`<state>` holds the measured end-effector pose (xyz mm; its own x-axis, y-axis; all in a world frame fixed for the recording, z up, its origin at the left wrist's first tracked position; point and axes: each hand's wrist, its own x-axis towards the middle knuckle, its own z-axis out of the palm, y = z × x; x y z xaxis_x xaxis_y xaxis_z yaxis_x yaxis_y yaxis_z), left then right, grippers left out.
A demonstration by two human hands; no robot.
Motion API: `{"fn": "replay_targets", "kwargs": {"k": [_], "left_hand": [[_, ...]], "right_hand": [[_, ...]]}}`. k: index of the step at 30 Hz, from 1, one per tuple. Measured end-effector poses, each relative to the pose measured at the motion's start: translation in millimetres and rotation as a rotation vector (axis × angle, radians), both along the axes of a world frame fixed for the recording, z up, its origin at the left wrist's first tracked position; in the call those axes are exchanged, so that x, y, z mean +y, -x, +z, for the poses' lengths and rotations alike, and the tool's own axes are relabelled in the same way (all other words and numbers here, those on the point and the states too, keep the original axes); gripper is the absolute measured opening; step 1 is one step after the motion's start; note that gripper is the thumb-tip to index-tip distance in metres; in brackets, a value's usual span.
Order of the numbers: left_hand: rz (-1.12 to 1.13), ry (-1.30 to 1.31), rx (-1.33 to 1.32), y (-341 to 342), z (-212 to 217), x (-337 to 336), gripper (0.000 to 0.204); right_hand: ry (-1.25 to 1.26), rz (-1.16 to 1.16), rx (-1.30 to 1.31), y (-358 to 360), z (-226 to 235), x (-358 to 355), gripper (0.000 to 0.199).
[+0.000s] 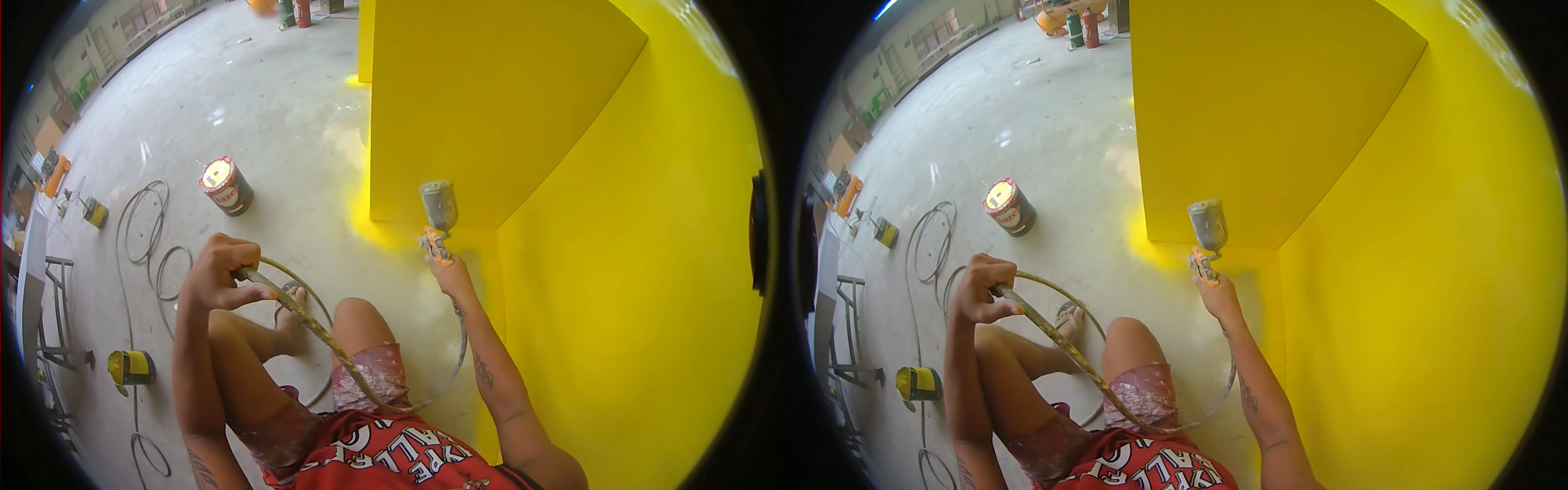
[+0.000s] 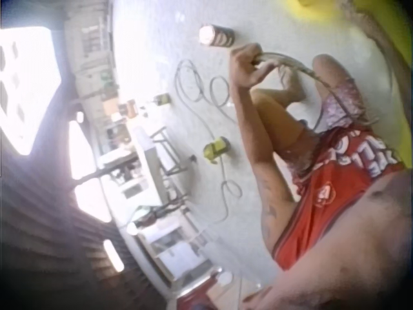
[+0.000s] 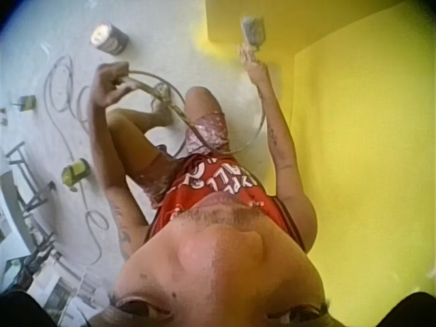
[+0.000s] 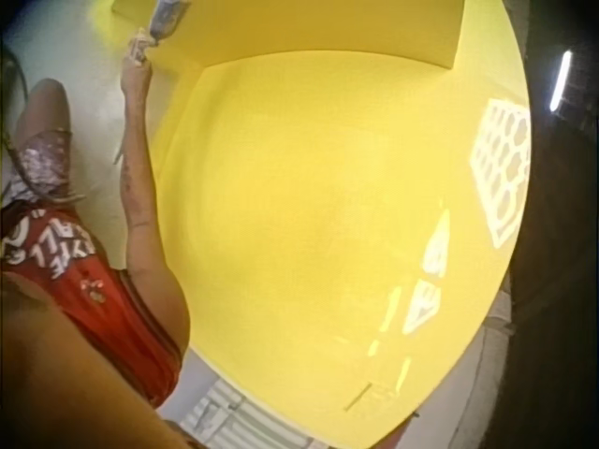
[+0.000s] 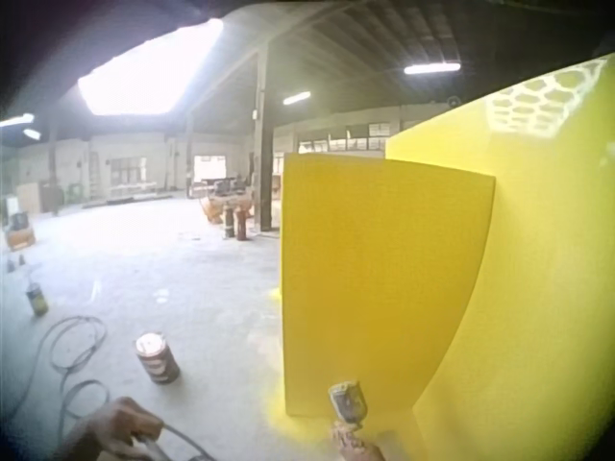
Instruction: Pouring yellow paint into a spray gun reservoir and spray painting a wooden furniture piece.
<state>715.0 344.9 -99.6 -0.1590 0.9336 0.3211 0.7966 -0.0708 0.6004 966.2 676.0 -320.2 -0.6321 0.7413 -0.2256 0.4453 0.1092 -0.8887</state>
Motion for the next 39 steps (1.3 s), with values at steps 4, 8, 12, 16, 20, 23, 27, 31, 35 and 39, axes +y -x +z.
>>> {"fn": "replay_targets", "kwargs": {"k": [4, 8, 12, 16, 20, 23, 27, 31, 35, 39], "left_hand": [[0.001, -0.006, 0.0, 1.4, -0.8, -2.7, 0.064], [-0.013, -0.023, -0.001, 6.1, -6.8, -3.9, 0.064], [-0.007, -0.055, -0.015, 8.0, -6.3, -6.9, 0.065], [0.006, -0.069, -0.018, 4.6, -1.0, -7.4, 0.063], [0.06, -0.064, 0.021, 1.8, 2.2, -8.2, 0.067], [0.034, -0.023, 0.0, 3.2, 2.4, -12.0, 0.063], [0.027, -0.046, 0.003, 7.3, -2.5, -15.7, 0.064], [0.034, -0.023, -0.011, 9.2, -7.8, -13.9, 0.064], [0.036, -0.009, -0.006, 7.8, -7.6, -9.7, 0.062], [0.029, 0.009, 0.012, 7.0, -5.8, -8.3, 0.062]], "right_hand": [[-0.022, -0.02, -0.019, 6.2, 11.1, 4.1, 0.035], [-0.127, -0.073, 0.327, 24.1, 77.5, 6.5, 0.024], [-0.329, -0.052, 0.674, 45.5, 167.5, 8.1, 0.018], [-0.408, -0.039, 0.926, 58.4, 235.1, 6.2, 0.012], [-0.495, -0.066, 1.072, 68.1, 254.3, 5.2, 0.014], [-0.452, -0.115, 1.156, 63.9, 231.8, 2.3, 0.014], [-0.292, -0.042, 0.737, 45.7, 161.9, -5.1, 0.013], [-0.238, -0.018, 0.489, 40.9, 74.2, -14.4, 0.022], [-0.077, 0.037, 0.118, 36.2, 6.9, -15.1, 0.03], [0.045, 0.097, -0.109, 36.4, -16.7, -19.5, 0.036]]}}
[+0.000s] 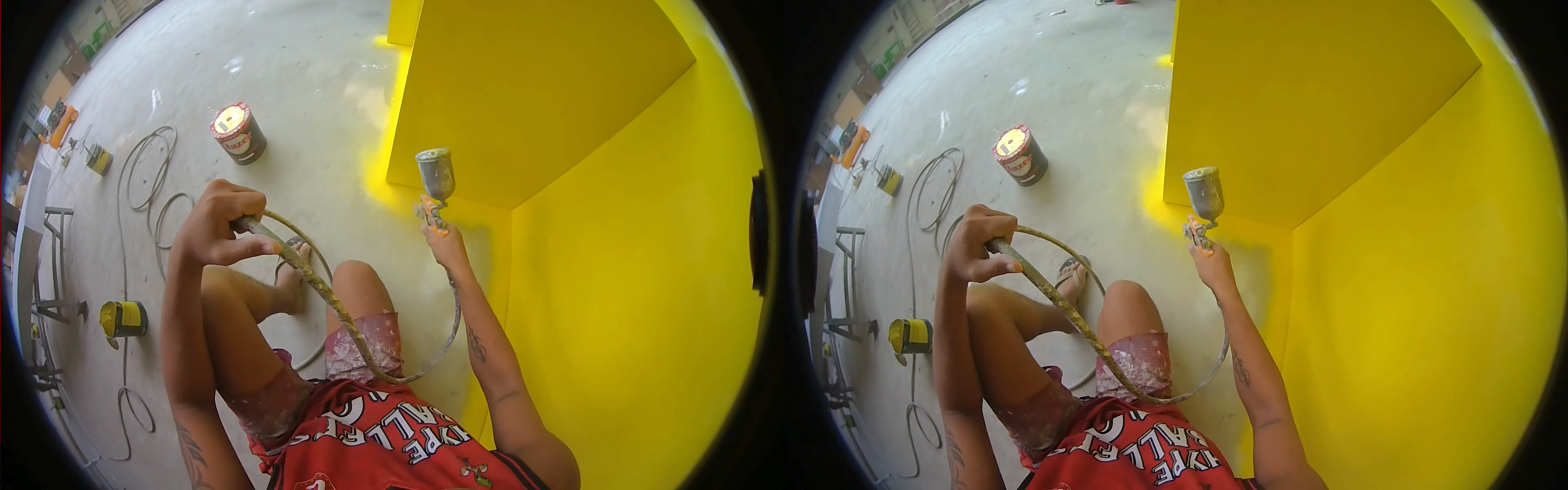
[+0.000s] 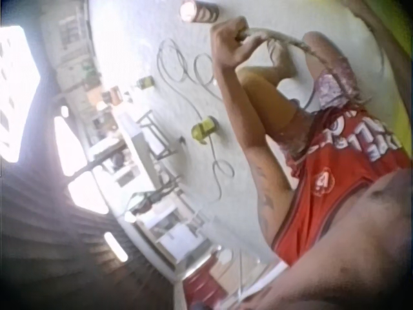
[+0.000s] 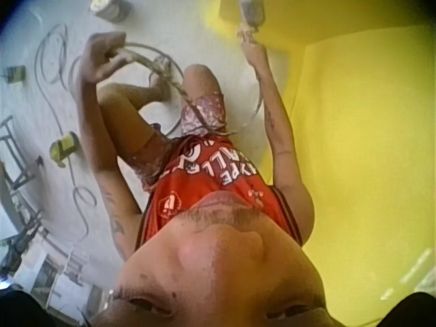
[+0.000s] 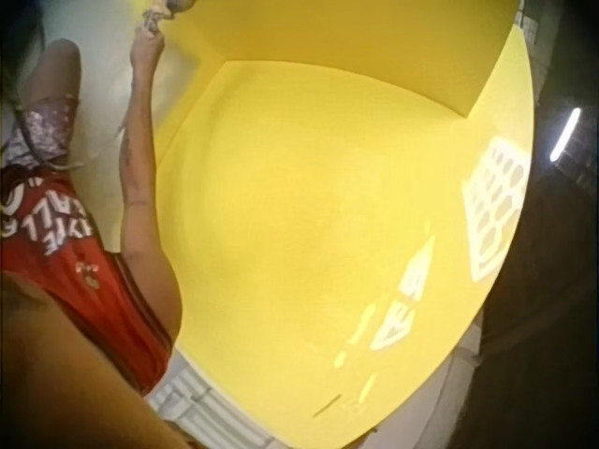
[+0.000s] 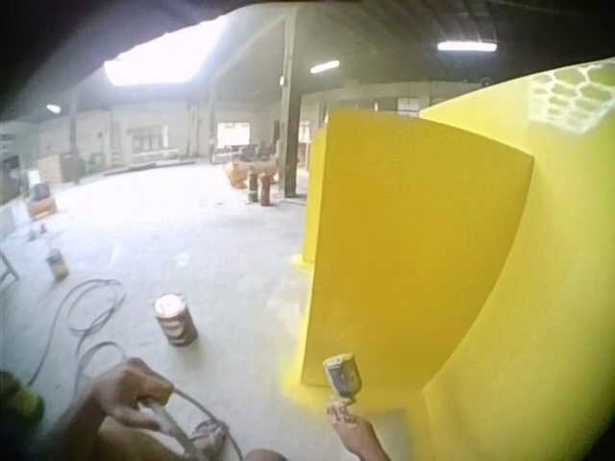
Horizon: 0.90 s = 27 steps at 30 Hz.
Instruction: Pouring yellow paint into a spray gun reservoir and spray painting a wooden furniture piece.
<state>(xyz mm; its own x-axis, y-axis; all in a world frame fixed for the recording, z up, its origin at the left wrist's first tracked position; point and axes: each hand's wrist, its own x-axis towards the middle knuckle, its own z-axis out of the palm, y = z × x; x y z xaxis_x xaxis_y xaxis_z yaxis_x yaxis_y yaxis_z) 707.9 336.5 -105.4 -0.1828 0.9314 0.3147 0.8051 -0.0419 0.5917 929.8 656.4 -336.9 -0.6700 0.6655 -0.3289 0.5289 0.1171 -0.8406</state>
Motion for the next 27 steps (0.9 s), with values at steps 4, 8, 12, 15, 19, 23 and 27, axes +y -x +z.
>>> {"fn": "replay_targets", "kwargs": {"k": [4, 8, 12, 15, 19, 23, 27], "left_hand": [[-0.002, 0.007, -0.03, 1.3, 0.5, -2.4, 0.062], [0.001, -0.03, -0.027, 3.3, 3.2, -5.4, 0.061], [-0.004, -0.067, -0.055, 1.4, 6.6, -5.6, 0.06], [0.042, -0.124, -0.034, -2.0, 6.5, -3.9, 0.069], [0.056, -0.114, -0.017, -2.7, 6.9, -4.9, 0.068], [0.051, -0.074, -0.026, 0.0, 8.1, -9.6, 0.067], [0.035, -0.096, -0.041, 0.7, 6.7, -12.0, 0.067]], "right_hand": [[-0.106, -0.028, 0.174, 4.1, 31.8, -5.6, 0.032], [-0.238, -0.057, 0.451, 11.9, 112.8, -4.6, 0.022], [-0.453, -0.059, 0.751, 22.5, 209.1, -3.5, 0.017], [-0.476, -0.101, 0.951, 27.2, 267.4, -1.4, 0.017], [-0.579, -0.122, 1.146, 36.9, 309.5, -2.8, 0.017], [-0.56, -0.06, 1.31, 36.6, 325.0, -10.3, 0.022], [-0.47, -0.075, 1.276, 40.6, 331.0, -13.5, 0.023]]}}
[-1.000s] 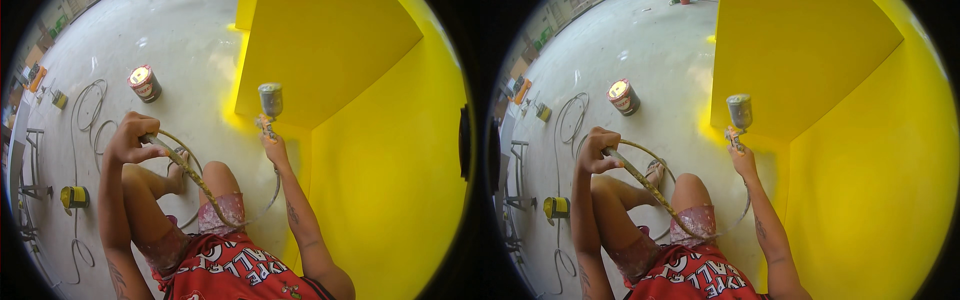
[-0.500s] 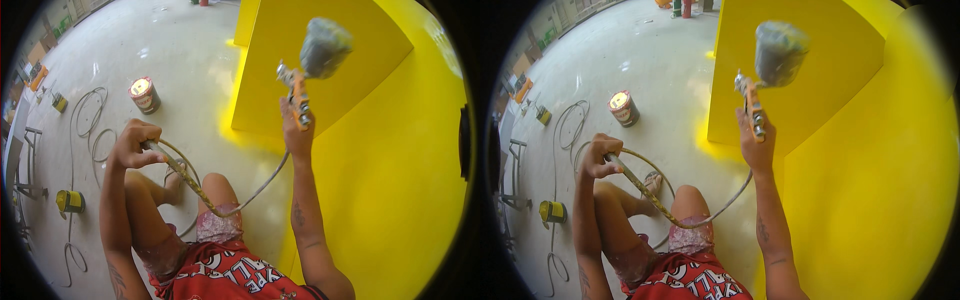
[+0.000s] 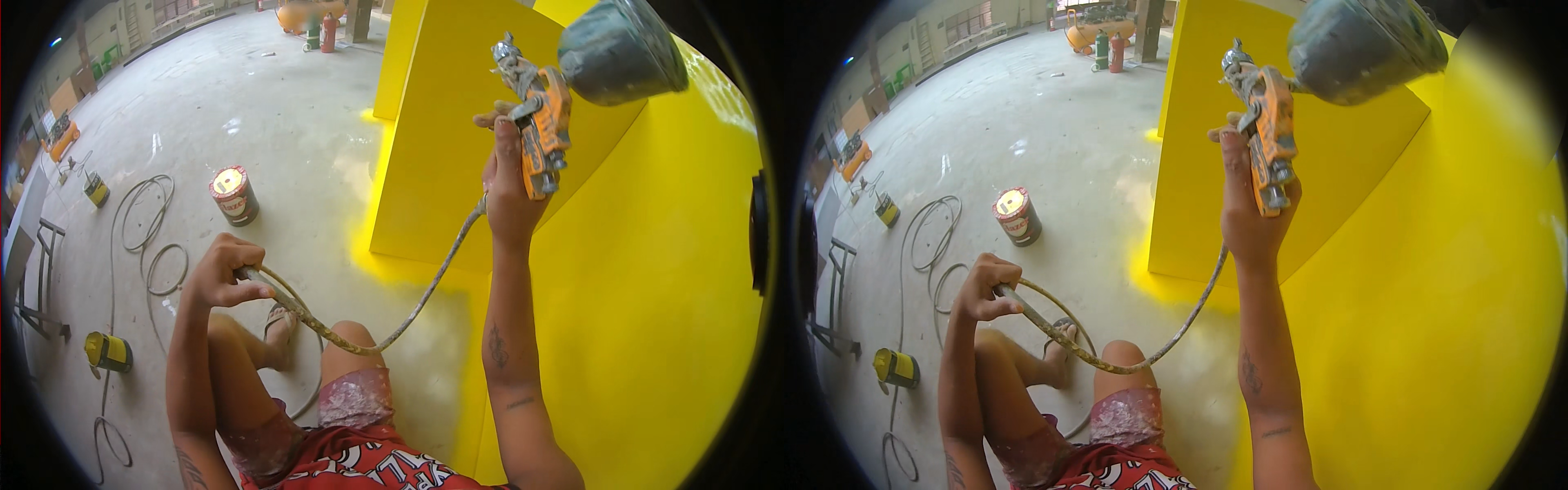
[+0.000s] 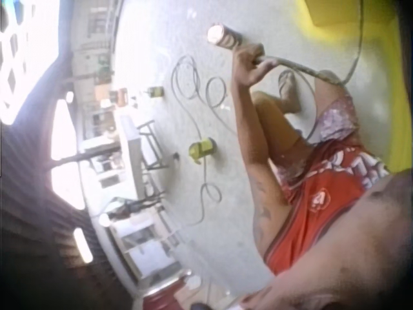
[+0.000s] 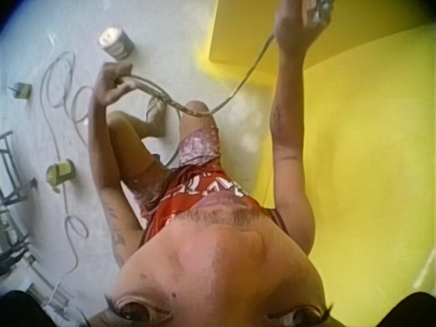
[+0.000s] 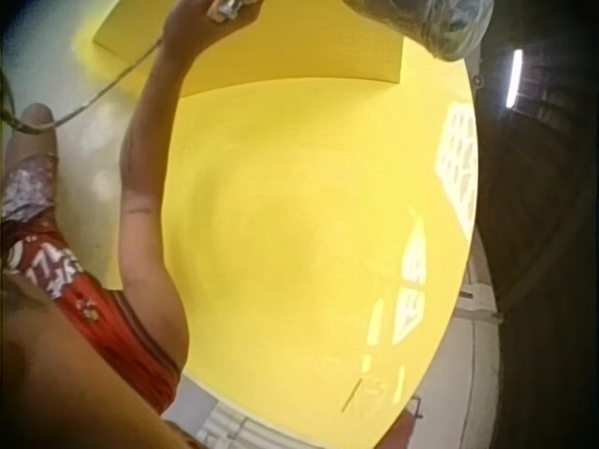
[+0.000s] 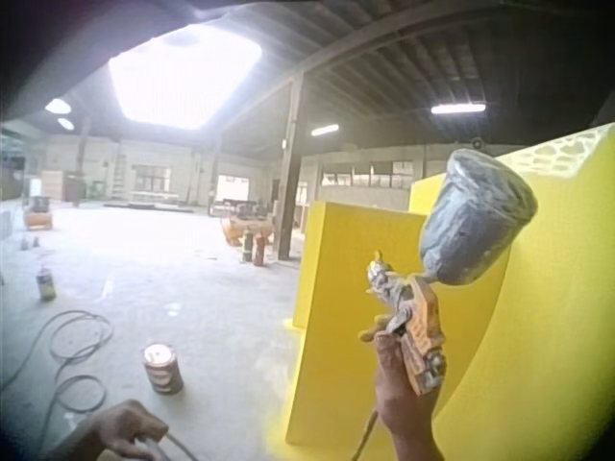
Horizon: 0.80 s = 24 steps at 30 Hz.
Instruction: Pouring yellow paint into a spray gun reservoir and spray painting a wooden furniture piece.
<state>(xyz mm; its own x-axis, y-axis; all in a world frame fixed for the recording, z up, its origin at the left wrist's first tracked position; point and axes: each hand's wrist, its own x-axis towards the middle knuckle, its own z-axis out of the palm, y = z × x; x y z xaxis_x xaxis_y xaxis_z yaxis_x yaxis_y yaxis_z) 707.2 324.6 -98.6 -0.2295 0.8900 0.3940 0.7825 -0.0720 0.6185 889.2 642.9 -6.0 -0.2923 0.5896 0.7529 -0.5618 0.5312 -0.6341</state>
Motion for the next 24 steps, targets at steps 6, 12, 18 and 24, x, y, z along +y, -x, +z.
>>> {"fn": "replay_targets", "kwargs": {"k": [6, 12, 18, 24], "left_hand": [[0.029, -0.015, -0.009, 1.1, -2.3, -2.4, 0.067], [-0.048, -0.01, -0.018, 3.4, -0.2, -1.8, 0.063], [-0.051, 0.079, -0.025, 1.4, -5.3, 6.3, 0.063], [-0.091, 0.106, 0.022, -3.7, -6.1, 13.5, 0.062]], "right_hand": [[0.068, -0.05, -0.137, -7.4, -22.5, 4.9, 0.02], [0.257, 0.041, -0.585, -39.4, -108.3, -1.4, 0.017], [0.303, 0.013, -0.944, -37.1, -231.0, -0.3, 0.03], [0.383, 0.031, -1.107, -21.7, -326.3, 13.2, 0.036]]}}
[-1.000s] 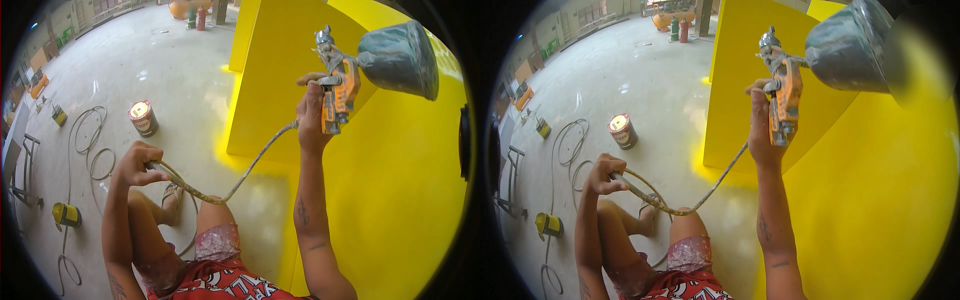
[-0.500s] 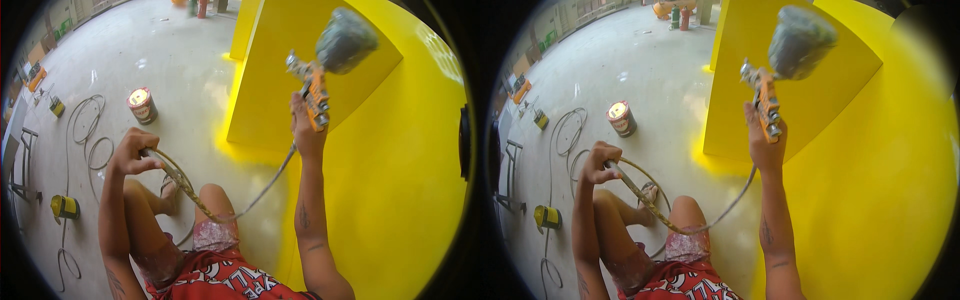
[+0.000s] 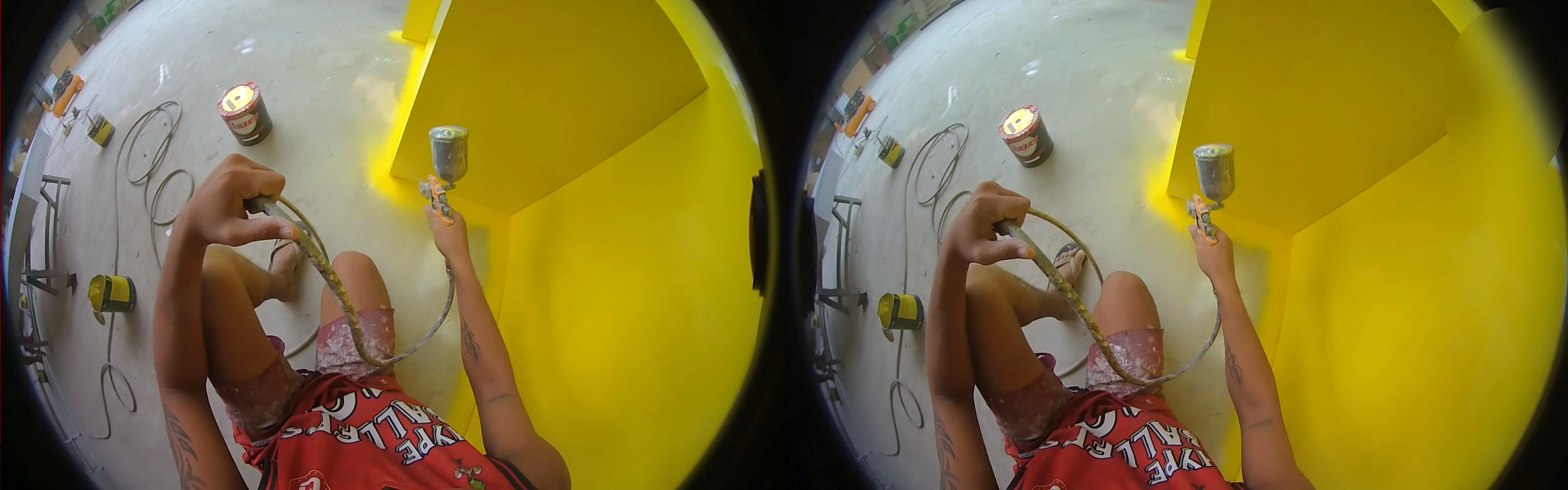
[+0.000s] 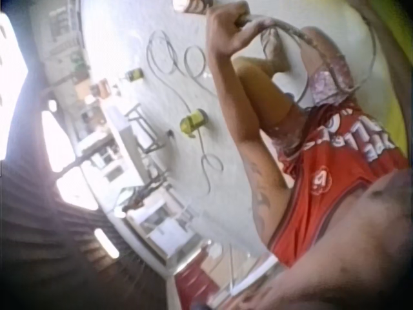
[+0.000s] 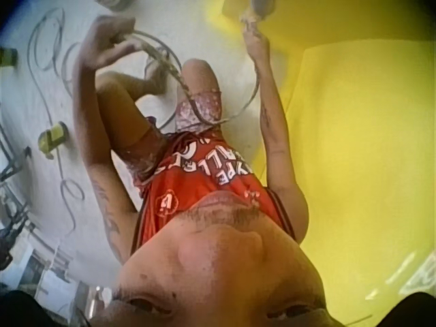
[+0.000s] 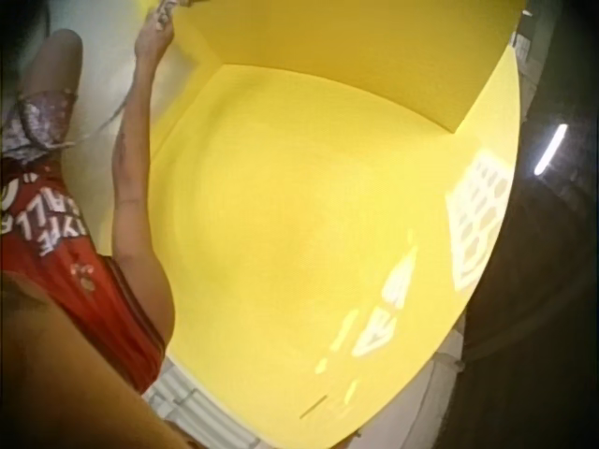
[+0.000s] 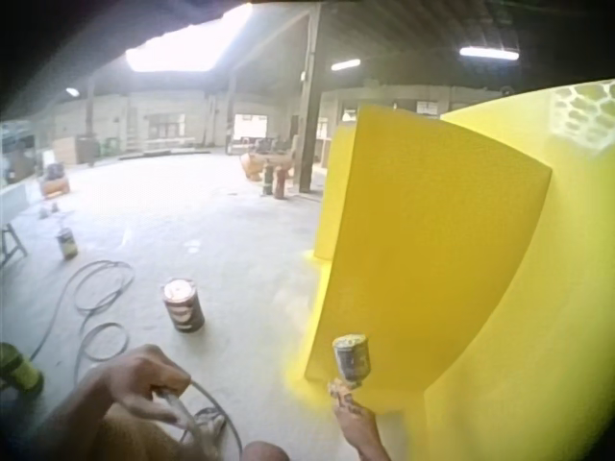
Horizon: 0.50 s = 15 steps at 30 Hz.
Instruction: Pouring yellow paint into a spray gun reservoir and spray painting a wooden furniture piece.
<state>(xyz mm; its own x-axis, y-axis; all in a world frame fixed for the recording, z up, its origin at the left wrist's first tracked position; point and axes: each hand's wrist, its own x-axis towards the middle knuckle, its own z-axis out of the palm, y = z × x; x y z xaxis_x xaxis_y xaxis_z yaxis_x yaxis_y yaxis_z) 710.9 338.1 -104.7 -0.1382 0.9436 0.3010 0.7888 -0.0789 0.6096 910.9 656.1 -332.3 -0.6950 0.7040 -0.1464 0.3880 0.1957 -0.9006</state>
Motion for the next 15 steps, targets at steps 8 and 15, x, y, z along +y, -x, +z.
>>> {"fn": "replay_targets", "kwargs": {"k": [8, 15], "left_hand": [[0.031, 0.005, -0.008, -2.9, 4.4, -2.7, 0.061], [0.032, 0.066, -0.011, -0.4, 5.7, -3.1, 0.063]], "right_hand": [[0.05, -0.001, -0.132, -10.3, -35.8, -5.1, 0.036], [0.033, -0.079, 0.072, -12.6, 24.5, -19.4, 0.03]]}}
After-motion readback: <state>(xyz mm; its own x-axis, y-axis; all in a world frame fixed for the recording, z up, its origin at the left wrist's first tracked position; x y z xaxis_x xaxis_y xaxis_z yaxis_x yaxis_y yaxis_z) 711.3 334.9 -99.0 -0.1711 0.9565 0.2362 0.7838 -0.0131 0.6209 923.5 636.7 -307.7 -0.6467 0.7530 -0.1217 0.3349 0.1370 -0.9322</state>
